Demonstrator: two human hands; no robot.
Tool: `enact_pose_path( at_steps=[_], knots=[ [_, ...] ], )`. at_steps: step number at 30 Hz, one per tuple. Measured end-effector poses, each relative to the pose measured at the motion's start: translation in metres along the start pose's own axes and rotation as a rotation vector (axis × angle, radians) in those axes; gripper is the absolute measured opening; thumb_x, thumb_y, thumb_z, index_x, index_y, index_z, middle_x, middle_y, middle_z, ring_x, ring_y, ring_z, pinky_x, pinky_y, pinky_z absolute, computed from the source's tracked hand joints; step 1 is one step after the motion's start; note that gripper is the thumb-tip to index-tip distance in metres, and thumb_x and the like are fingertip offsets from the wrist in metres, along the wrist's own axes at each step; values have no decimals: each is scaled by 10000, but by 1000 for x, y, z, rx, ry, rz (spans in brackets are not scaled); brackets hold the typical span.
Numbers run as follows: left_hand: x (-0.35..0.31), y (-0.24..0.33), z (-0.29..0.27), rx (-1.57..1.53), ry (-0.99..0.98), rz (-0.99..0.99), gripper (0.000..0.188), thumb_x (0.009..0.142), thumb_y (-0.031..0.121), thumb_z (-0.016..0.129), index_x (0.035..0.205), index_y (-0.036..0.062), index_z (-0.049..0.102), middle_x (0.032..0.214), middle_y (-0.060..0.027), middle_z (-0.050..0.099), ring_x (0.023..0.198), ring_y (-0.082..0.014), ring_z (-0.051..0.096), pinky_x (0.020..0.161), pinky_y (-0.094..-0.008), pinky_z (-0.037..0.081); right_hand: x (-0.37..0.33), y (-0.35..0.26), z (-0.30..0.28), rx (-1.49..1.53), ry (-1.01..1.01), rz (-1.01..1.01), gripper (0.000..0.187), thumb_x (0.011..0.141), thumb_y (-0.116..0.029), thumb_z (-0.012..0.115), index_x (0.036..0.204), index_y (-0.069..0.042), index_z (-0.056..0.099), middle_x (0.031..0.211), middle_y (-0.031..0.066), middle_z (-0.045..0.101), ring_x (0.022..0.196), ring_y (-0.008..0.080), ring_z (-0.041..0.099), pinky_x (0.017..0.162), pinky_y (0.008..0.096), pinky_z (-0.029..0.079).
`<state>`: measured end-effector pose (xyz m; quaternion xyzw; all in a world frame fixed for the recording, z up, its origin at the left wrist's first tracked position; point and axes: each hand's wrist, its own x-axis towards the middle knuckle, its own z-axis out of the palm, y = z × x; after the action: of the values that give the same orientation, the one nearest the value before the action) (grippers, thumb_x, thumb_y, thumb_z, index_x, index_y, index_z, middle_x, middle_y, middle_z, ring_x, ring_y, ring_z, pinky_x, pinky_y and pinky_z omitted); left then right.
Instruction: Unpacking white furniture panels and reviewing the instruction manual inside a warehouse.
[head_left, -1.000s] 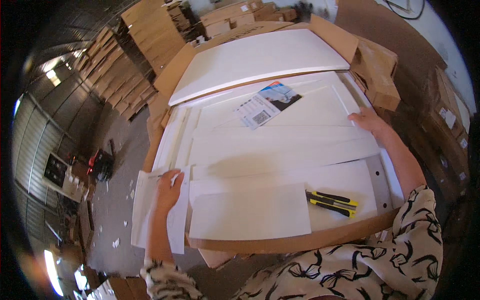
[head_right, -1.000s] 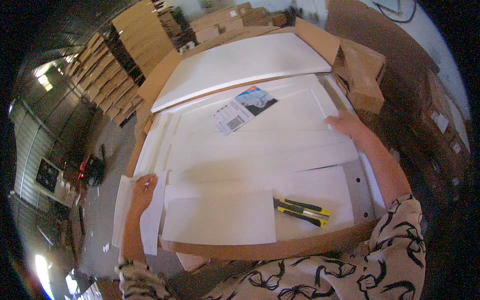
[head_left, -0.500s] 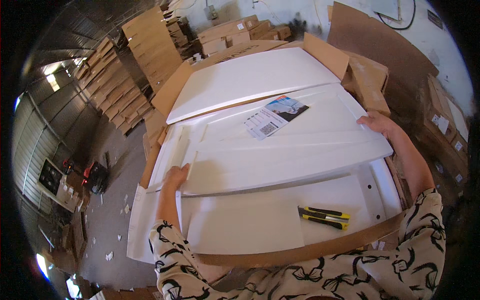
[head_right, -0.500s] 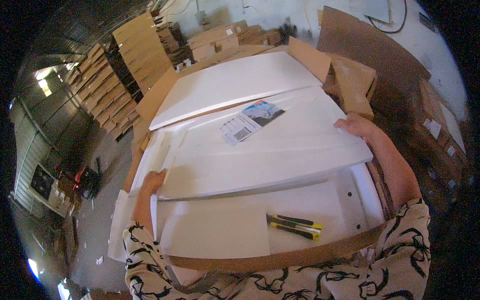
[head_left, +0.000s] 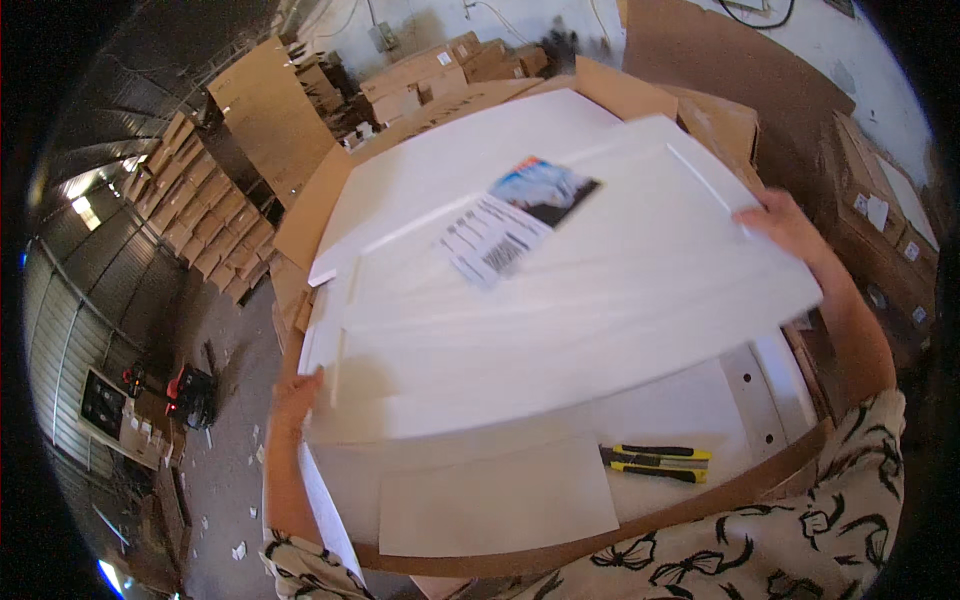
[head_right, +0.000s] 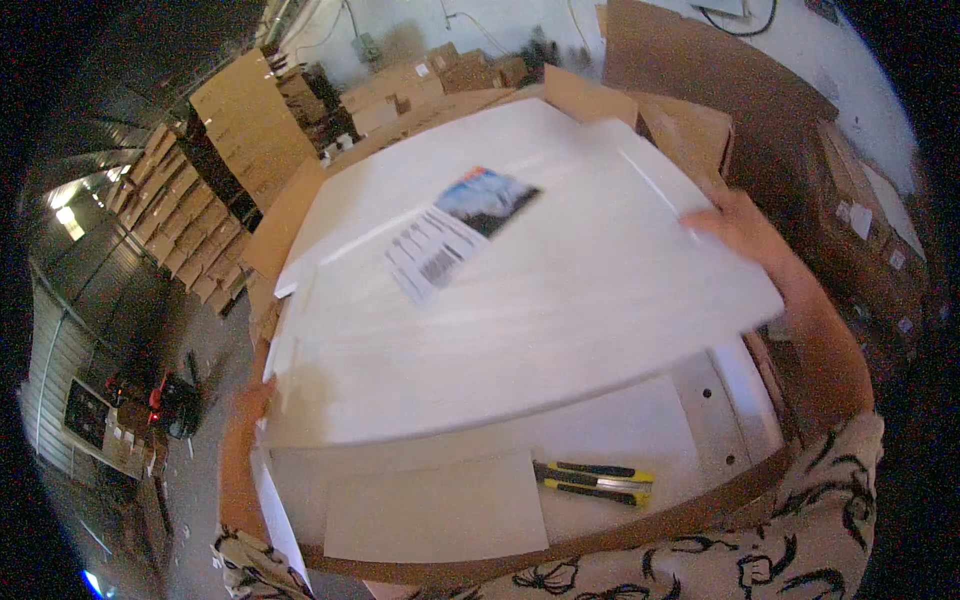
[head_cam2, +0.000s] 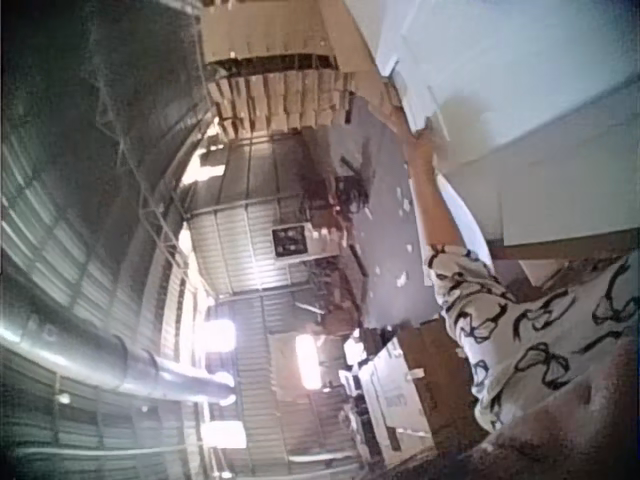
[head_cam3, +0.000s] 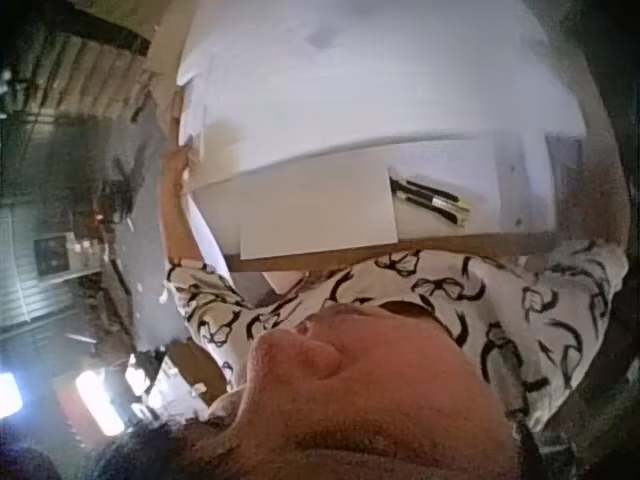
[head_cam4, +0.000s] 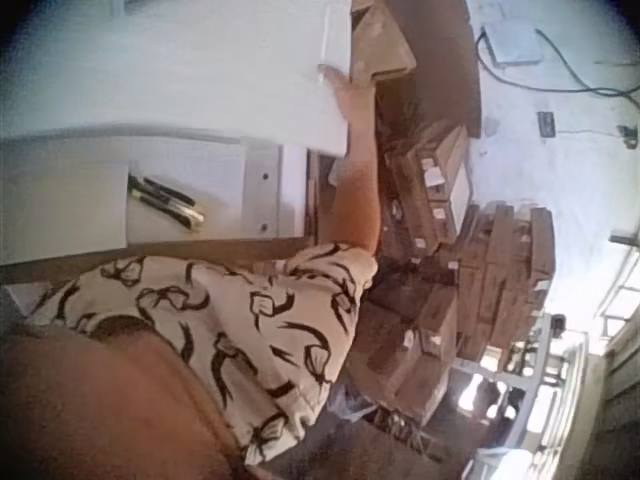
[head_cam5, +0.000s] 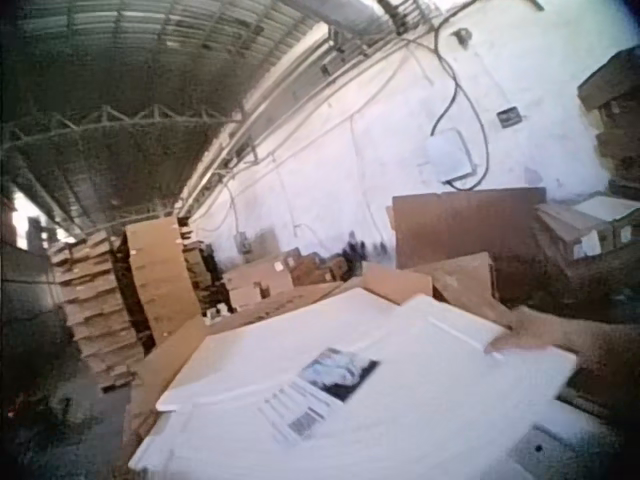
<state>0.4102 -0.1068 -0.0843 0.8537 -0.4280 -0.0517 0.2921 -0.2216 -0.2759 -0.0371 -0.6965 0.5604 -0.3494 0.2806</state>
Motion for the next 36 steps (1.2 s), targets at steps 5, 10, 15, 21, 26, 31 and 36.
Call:
enact_pose_path(
  at_steps=[5,10,15,21,26,31,36],
  knots=[
    [115,7,-10,-127,-138,-59,489,797,440,586,1000,-5,590,935,-150,565,864,-239,532,763,-362,434,155,6,34,-121,-123,-15,515,759,-417,616,1076,-10,603,949,114,620,846,173,580,757,275,446],
    [177,48,69,-5,-28,189,431,825,351,555,1097,16,565,1099,-168,554,966,-243,533,817,-351,415,231,26,46,-388,-31,-75,600,771,-544,546,1075,-30,608,1020,132,618,986,247,552,856,366,420],
    [202,47,92,24,-24,331,522,772,238,634,1238,59,483,1259,-144,476,1070,-247,508,887,-329,407,266,22,90,-477,-232,24,672,779,-606,494,1102,-25,590,1078,156,588,1039,269,522,906,367,391],
    [178,49,89,-478,-9,68,681,716,202,695,1311,52,401,1303,-122,440,1130,-223,469,922,-332,384,247,8,147,-858,-71,-461,756,707,-580,616,1270,-103,452,1294,183,416,1182,341,393,991,445,312],
    [141,48,60,-408,-34,78,699,709,207,700,1315,43,391,1270,-102,467,1105,-204,477,910,-331,378,186,-28,197,-782,-220,-937,724,685,-506,665,1250,-104,459,1281,155,419,1170,341,382,968,446,347],
    [59,40,22,-377,-137,117,480,731,244,704,1136,27,566,1138,-105,574,1005,-166,542,805,-289,425,178,-50,197,-767,-322,-881,630,651,-373,720,1191,-116,523,1250,99,475,1132,299,417,990,401,329],
    [-24,41,37,308,-339,304,387,727,310,711,972,22,635,1052,-142,609,990,-253,559,831,-372,438,215,-41,213,-892,-29,-559,591,654,-385,714,1151,-113,546,1174,82,527,1098,272,450,927,434,373]
  ],
)
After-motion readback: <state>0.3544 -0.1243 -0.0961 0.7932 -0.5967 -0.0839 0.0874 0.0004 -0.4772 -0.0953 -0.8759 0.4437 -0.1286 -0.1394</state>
